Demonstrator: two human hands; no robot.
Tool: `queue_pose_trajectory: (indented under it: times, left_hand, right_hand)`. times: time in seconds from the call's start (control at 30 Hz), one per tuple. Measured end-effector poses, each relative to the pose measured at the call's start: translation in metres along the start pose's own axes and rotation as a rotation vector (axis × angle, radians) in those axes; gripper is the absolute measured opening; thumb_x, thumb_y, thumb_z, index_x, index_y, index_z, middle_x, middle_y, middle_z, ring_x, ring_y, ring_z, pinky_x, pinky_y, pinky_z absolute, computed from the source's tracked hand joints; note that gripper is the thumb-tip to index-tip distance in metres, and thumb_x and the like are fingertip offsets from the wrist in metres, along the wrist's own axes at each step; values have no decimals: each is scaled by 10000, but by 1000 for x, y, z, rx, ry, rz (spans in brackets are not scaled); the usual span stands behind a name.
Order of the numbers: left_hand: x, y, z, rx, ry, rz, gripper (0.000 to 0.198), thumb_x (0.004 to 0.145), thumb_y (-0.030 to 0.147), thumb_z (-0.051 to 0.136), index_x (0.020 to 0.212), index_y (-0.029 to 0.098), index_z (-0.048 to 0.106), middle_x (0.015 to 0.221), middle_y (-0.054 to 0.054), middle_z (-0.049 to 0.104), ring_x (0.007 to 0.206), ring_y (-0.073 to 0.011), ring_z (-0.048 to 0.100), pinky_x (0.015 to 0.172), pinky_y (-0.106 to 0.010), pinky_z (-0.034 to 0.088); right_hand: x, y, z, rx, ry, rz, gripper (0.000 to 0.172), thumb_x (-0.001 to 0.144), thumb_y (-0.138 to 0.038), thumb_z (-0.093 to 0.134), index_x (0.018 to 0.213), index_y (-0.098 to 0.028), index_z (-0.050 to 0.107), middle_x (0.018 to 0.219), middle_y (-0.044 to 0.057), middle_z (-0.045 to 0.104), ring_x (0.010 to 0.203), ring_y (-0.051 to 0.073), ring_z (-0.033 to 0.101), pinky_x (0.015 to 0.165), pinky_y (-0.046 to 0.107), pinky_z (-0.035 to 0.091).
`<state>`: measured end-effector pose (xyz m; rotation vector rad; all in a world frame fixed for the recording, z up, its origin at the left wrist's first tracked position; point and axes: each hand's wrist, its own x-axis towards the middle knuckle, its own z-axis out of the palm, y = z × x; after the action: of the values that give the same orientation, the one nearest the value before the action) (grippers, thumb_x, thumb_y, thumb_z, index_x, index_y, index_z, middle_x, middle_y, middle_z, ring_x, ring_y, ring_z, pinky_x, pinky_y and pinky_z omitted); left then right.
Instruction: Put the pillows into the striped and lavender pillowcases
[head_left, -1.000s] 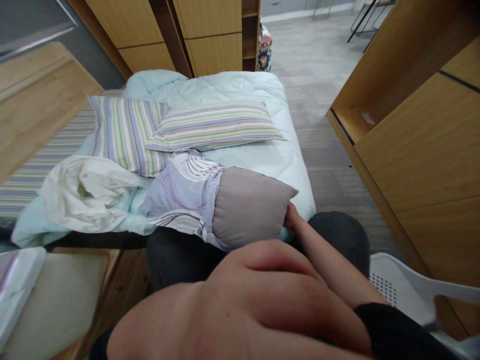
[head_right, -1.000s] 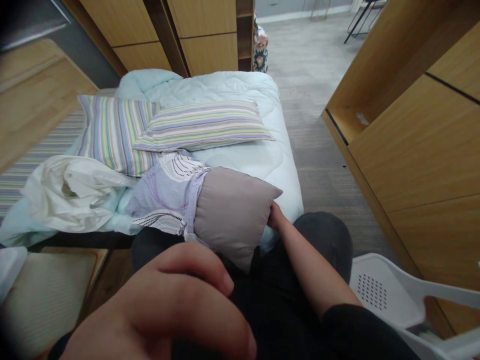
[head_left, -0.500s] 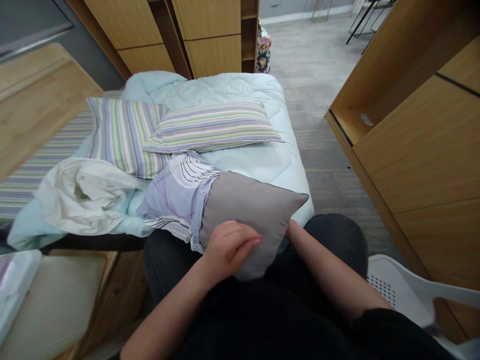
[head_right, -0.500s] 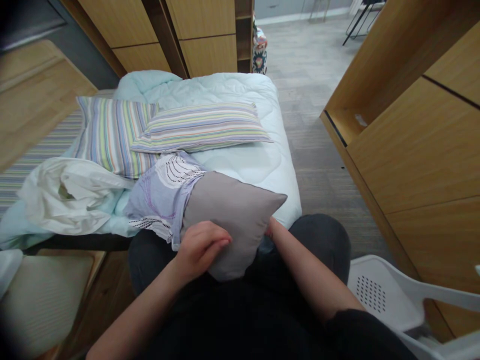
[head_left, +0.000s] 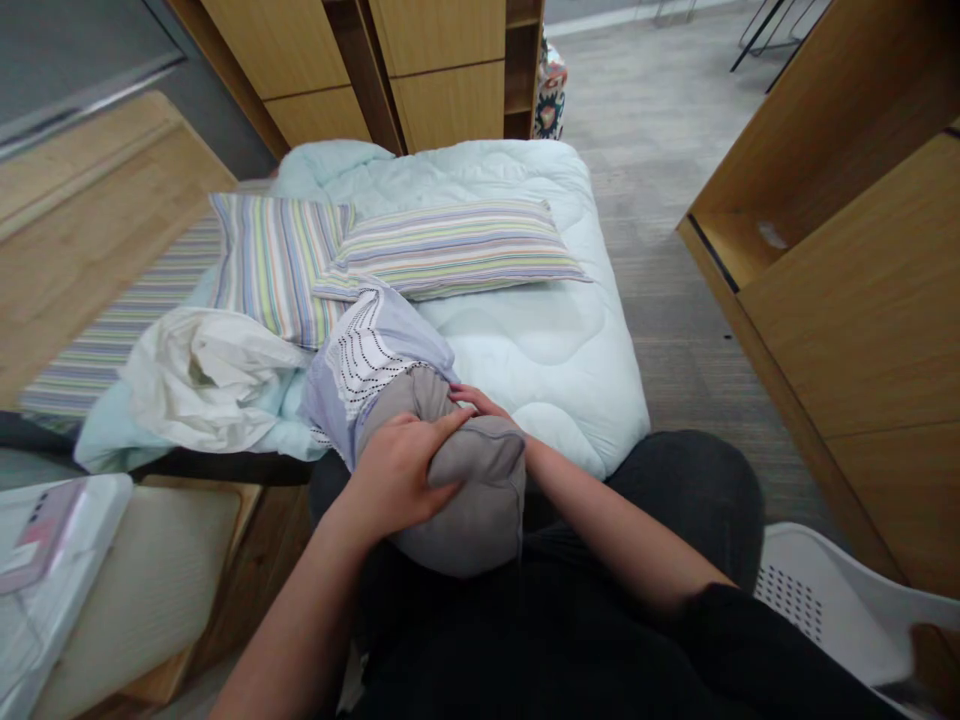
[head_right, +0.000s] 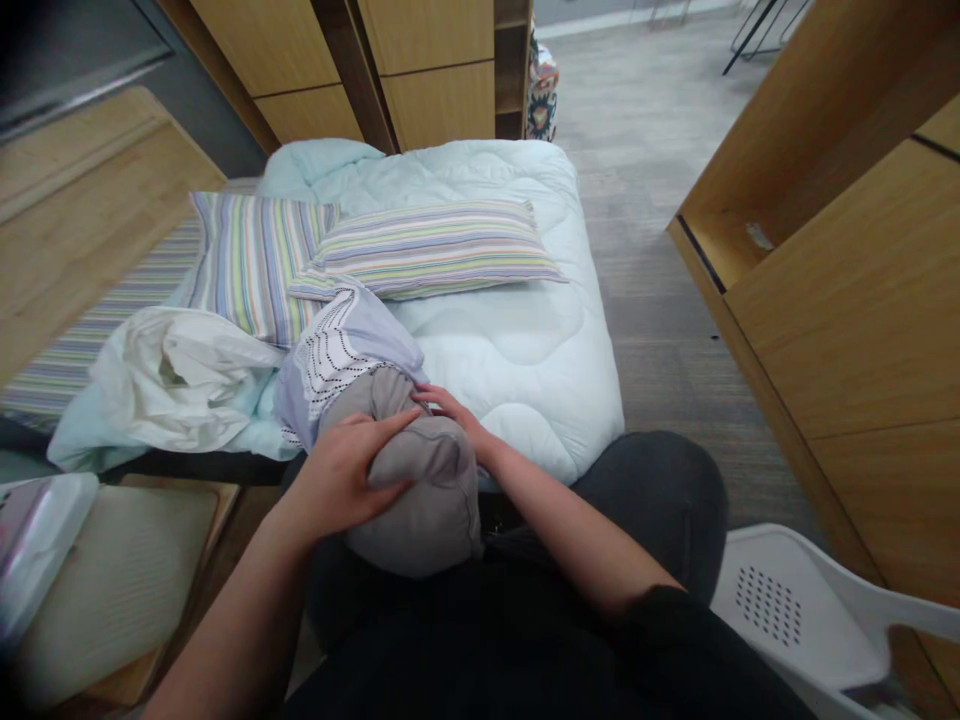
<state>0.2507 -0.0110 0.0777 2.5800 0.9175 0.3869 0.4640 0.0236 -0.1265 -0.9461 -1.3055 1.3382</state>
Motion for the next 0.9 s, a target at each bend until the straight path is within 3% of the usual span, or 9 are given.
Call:
queue_pose_trajectory:
  times: [0.1,0.17,0.27,0.33,0.43,0.53,0.63,0.77,0.9]
  left_hand:
    - [-21,-28,-7,-269,28,-2,727,852,337,754,1544,233,557,1182,-96,756,1001,-273,737,916,-378,581]
    - [-36,-46,-13,-431,112,-42,797,829,446,780,1552,204,549,1122,-93,754,919,-258,735,798,-335,592]
    - [-51,-67,-23,-452,202,-141,860,775,515,832,1525,176,581,1203,-125,750,1010,-301,740,849,-368,619]
    - [-57,-78,-32,-390,222,-204,823,764,470,861,1492,175,614,1365,-146,706,1188,-349,706,997,-436,606]
    - [-65,-92,-45,-337,250,-264,760,777,417,871,1460,180,637,1462,-137,660,1279,-359,672,1099,-490,570]
    - [-65,-104,-49,-314,331,-313,778,746,479,880,1422,169,652,1393,-139,706,1225,-345,708,1091,-478,586]
    - [-46,-107,-36,-278,337,-343,763,740,547,865,1364,152,676,1336,-149,736,1193,-346,723,1076,-475,593]
    - [-2,-97,2,-180,259,-288,742,812,547,818,1417,160,634,1359,-135,723,1247,-336,698,1104,-465,563]
    - [31,-81,34,-52,277,-253,880,861,477,804,1617,238,421,1551,-125,593,1331,-323,652,1107,-447,547]
  right_hand:
    - [3,19,1,-22,125,167,860,766,-335,703,1586,-295,446,1740,111,323,1527,364,420,1180,549,429]
    - [0,28,11,-146,48,303,904,706,-319,727,1572,-258,476,1666,121,454,1458,358,496,1150,513,450]
    - [-10,27,37,-296,-184,394,541,680,-326,790,1203,-194,752,1230,81,770,1167,320,670,982,399,529]
    - [-17,13,40,-330,-212,400,263,694,-310,775,925,-183,781,948,49,793,968,290,696,853,354,529]
    - [-26,-24,-3,-372,-204,377,138,721,-265,678,807,-184,751,798,9,743,843,238,667,778,304,488]
    - [-29,-66,-75,-407,-208,376,280,763,-309,633,957,-181,789,875,8,749,843,230,662,766,294,486]
    - [-35,-92,-107,-898,56,399,466,718,-264,705,1168,-173,782,1031,91,759,954,291,664,868,358,475]
    - [-60,-90,-66,-1458,277,36,603,799,-182,688,1402,-188,670,1357,190,659,1239,356,558,1083,483,348]
    - [-93,-80,-36,-1524,296,-73,310,892,-199,628,1182,-194,736,1202,147,688,1103,301,574,954,408,373]
